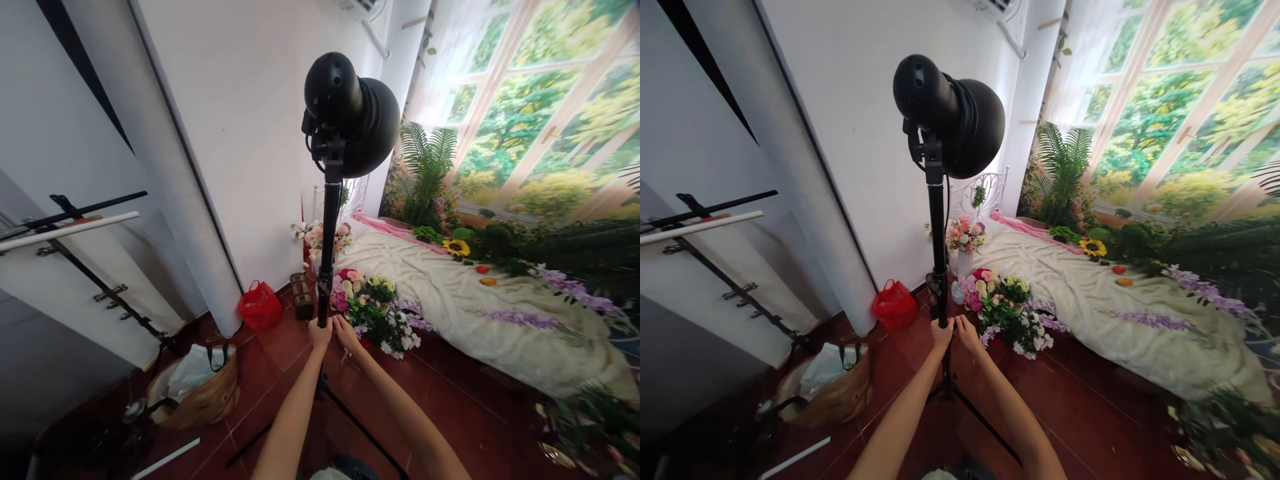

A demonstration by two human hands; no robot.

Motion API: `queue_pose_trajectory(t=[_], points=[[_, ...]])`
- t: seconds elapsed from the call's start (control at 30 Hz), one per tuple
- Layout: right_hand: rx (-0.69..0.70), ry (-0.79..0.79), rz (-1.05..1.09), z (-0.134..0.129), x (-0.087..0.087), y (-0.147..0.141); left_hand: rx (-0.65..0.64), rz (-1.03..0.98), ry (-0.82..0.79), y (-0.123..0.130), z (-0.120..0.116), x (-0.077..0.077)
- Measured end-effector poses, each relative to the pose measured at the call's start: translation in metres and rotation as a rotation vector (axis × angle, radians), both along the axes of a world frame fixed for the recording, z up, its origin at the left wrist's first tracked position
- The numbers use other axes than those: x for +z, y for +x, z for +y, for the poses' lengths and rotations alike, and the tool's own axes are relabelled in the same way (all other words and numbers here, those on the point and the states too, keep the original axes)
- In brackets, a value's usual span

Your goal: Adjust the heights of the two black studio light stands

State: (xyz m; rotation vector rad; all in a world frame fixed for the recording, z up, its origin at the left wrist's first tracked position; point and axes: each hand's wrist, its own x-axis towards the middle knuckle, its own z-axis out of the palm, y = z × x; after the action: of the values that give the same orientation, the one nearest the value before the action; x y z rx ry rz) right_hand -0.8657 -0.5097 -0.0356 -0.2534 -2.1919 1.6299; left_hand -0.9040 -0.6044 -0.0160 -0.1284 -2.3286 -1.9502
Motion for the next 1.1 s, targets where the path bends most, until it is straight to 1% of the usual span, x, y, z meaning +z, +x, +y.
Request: queue_pose_trajectory(t=[0.07, 0.2, 0.27, 0.43, 0.5, 0.6, 0.77, 0.83, 0.97, 1.1], points=[[0.027, 0.038, 0.012, -0.003, -0.001, 0.000, 0.003, 0.003, -0.015, 0.001, 0.000, 0.001], [0.007, -0.020, -0.019, -0.007, -0.001, -0.005, 0.007, 0.016, -0.057, 0.001, -0.001, 0.004], [-0.029, -0.026, -0.086, -0.008, 0.000, -0.010, 0.002, 0.028, -0.068, 0.000, -0.001, 0.003], [-0.112, 0.042, -0.334, -0.005, 0.008, -0.025, 0.012, 0.021, -0.069, -0.001, 0.000, 0.001], [-0.130, 0.052, -0.383, -0.004, 0.011, -0.027, 0.013, 0.013, -0.067, -0.001, 0.000, 0.000], [-0.142, 0.074, -0.399, -0.003, 0.012, -0.024, 0.019, 0.006, -0.076, 0.000, -0.001, 0.000], [-0.117, 0.121, -0.474, 0.000, 0.015, -0.004, 0.019, -0.010, -0.087, -0.001, -0.002, 0.000], [-0.118, 0.090, -0.507, 0.000, 0.018, 0.002, 0.019, -0.005, -0.083, -0.001, -0.002, 0.000], [-0.160, -0.044, -0.545, -0.004, 0.026, 0.004, 0.010, -0.012, -0.067, -0.001, -0.001, 0.001], [-0.194, -0.072, -0.565, -0.007, 0.032, -0.003, 0.003, -0.023, -0.070, 0.000, -0.002, 0.002]])
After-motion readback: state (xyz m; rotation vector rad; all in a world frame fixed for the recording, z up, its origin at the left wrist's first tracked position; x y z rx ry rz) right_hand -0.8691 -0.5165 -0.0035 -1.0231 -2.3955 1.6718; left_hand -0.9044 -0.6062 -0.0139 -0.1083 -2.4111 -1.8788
